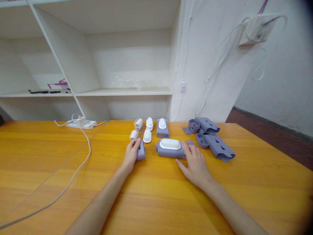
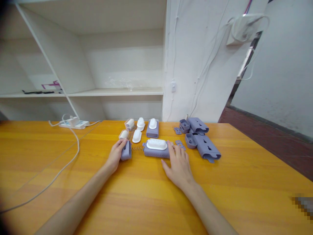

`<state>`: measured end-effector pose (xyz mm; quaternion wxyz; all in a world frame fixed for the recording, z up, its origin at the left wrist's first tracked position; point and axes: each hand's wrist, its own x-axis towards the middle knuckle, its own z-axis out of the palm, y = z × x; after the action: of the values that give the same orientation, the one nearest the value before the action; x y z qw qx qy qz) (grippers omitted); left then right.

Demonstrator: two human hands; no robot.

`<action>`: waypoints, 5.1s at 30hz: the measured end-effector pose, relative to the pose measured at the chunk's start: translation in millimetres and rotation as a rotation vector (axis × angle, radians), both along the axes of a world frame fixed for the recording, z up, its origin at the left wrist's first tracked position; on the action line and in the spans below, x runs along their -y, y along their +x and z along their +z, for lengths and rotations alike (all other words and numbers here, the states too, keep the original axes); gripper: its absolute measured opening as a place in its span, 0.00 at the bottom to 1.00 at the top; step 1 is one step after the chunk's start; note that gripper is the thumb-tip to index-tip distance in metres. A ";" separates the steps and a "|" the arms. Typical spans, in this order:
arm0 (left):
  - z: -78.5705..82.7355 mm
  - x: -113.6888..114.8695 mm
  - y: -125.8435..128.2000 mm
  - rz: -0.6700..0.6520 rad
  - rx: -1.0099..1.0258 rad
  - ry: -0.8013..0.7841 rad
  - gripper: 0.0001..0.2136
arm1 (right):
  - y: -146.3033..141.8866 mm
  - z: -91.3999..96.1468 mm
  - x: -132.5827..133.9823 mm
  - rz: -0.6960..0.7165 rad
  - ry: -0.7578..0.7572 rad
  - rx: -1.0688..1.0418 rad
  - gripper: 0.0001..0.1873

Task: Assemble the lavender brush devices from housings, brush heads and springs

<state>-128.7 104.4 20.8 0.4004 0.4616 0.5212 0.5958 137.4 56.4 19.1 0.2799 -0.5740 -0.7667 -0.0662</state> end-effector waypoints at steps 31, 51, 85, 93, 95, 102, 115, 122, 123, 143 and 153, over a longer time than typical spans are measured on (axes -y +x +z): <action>-2.1 17.8 31.8 -0.118 -0.011 0.017 0.20 | 8.8 0.1 2.2 0.276 -0.216 -0.324 0.30; -5.0 16.3 31.7 -0.143 0.295 -0.172 0.25 | 10.6 -1.1 2.3 0.264 -0.133 -0.377 0.30; 5.9 32.3 44.6 -0.199 -0.077 -0.011 0.20 | 8.0 -1.7 6.1 0.324 -0.194 -0.335 0.33; 9.6 41.2 43.5 -0.267 -0.293 0.062 0.27 | 8.2 0.8 8.6 0.367 -0.167 -0.315 0.33; 8.3 42.2 42.1 -0.335 -0.272 0.055 0.34 | 7.9 2.3 9.5 0.369 -0.176 -0.310 0.33; 2.2 42.2 39.0 -0.409 -0.303 0.122 0.49 | 5.1 2.4 12.5 0.353 -0.212 -0.302 0.34; 7.3 43.5 45.3 -0.292 -0.252 0.104 0.44 | 5.1 0.3 7.4 0.297 -0.195 -0.377 0.32; 4.9 41.2 46.1 -0.316 -0.193 0.101 0.33 | 9.9 -3.9 -2.4 0.231 -0.175 -0.686 0.27; 4.2 40.4 46.4 -0.307 -0.198 0.093 0.31 | 10.7 -5.1 -3.4 0.204 -0.175 -0.745 0.25; 8.0 41.4 50.6 -0.193 -0.248 -0.015 0.21 | 7.5 7.5 6.3 0.288 -0.557 -1.376 0.26; 2.5 29.5 38.1 -0.230 0.145 -0.183 0.34 | -2.9 1.7 9.0 0.368 -0.219 -0.886 0.22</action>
<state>-90.6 74.9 23.3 0.5429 0.4356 0.4867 0.5279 134.4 47.5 20.8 0.5241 -0.4281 -0.6652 0.3156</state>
